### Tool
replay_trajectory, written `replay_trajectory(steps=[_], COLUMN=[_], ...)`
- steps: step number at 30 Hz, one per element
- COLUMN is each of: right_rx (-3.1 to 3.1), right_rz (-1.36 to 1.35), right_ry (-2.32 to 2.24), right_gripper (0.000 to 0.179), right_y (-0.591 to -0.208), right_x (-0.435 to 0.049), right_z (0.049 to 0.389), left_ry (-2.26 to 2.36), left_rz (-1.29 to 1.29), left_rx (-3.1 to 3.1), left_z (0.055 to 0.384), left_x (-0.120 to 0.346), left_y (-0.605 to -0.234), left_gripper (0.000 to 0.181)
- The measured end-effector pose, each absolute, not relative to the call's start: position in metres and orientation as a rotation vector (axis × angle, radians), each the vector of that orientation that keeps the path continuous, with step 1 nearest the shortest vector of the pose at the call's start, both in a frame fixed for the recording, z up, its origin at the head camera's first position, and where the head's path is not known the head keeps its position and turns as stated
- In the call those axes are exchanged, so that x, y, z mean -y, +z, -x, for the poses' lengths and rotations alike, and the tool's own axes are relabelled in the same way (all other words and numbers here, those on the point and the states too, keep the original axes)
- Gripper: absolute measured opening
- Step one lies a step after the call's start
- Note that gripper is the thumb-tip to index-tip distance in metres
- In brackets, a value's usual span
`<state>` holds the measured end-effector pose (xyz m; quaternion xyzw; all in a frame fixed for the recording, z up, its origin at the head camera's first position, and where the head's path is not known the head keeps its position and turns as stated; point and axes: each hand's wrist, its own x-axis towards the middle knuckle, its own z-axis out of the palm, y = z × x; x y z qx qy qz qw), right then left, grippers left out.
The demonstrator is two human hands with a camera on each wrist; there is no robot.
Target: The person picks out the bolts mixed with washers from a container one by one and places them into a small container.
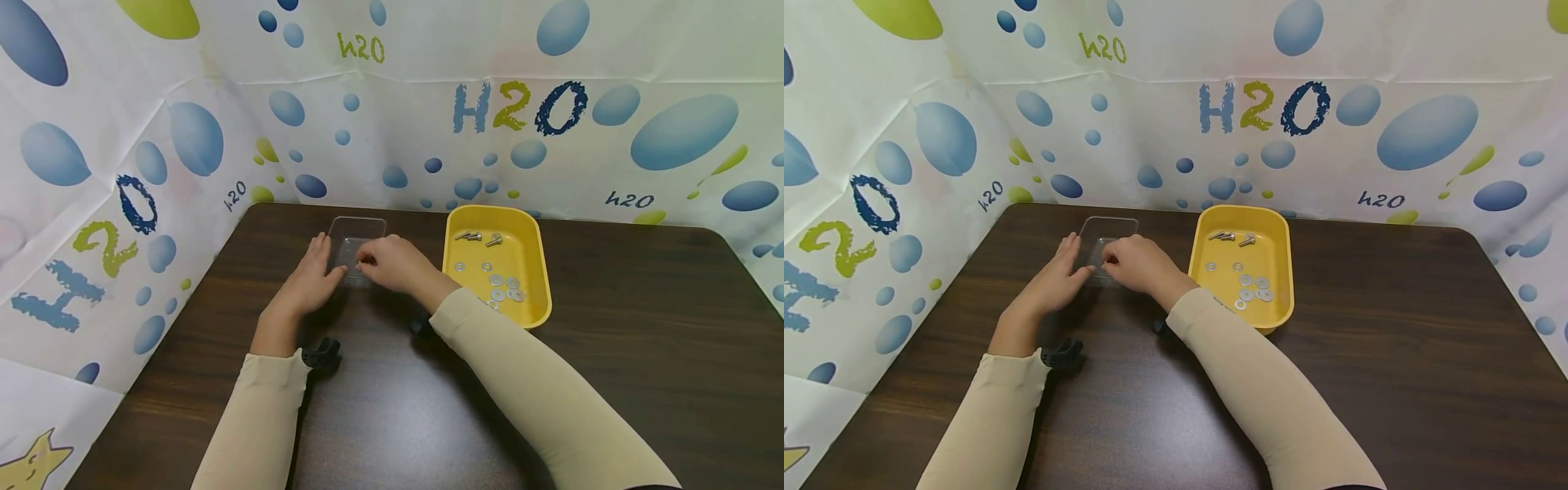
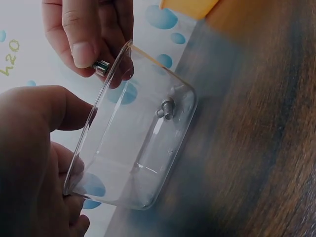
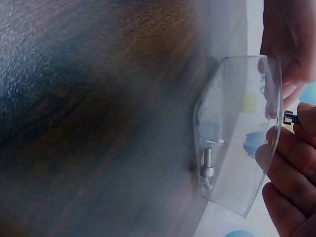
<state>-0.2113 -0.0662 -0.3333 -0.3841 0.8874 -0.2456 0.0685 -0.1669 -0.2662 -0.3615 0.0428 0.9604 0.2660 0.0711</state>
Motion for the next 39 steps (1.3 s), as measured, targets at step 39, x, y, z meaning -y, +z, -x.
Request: replay_trajectory(steps=[39], right_rx=[-2.68], right_rz=[1.232], right_ry=[-0.562], right_gripper=[0.022], right_y=[-0.3387], right_x=[0.0705], right_z=[0.2048], left_ry=[0.83], left_rz=[-0.165], left_rx=[-2.867], left_z=[0.1665], left_x=[0.265], left_y=[-0.3629], left_gripper=[0.075])
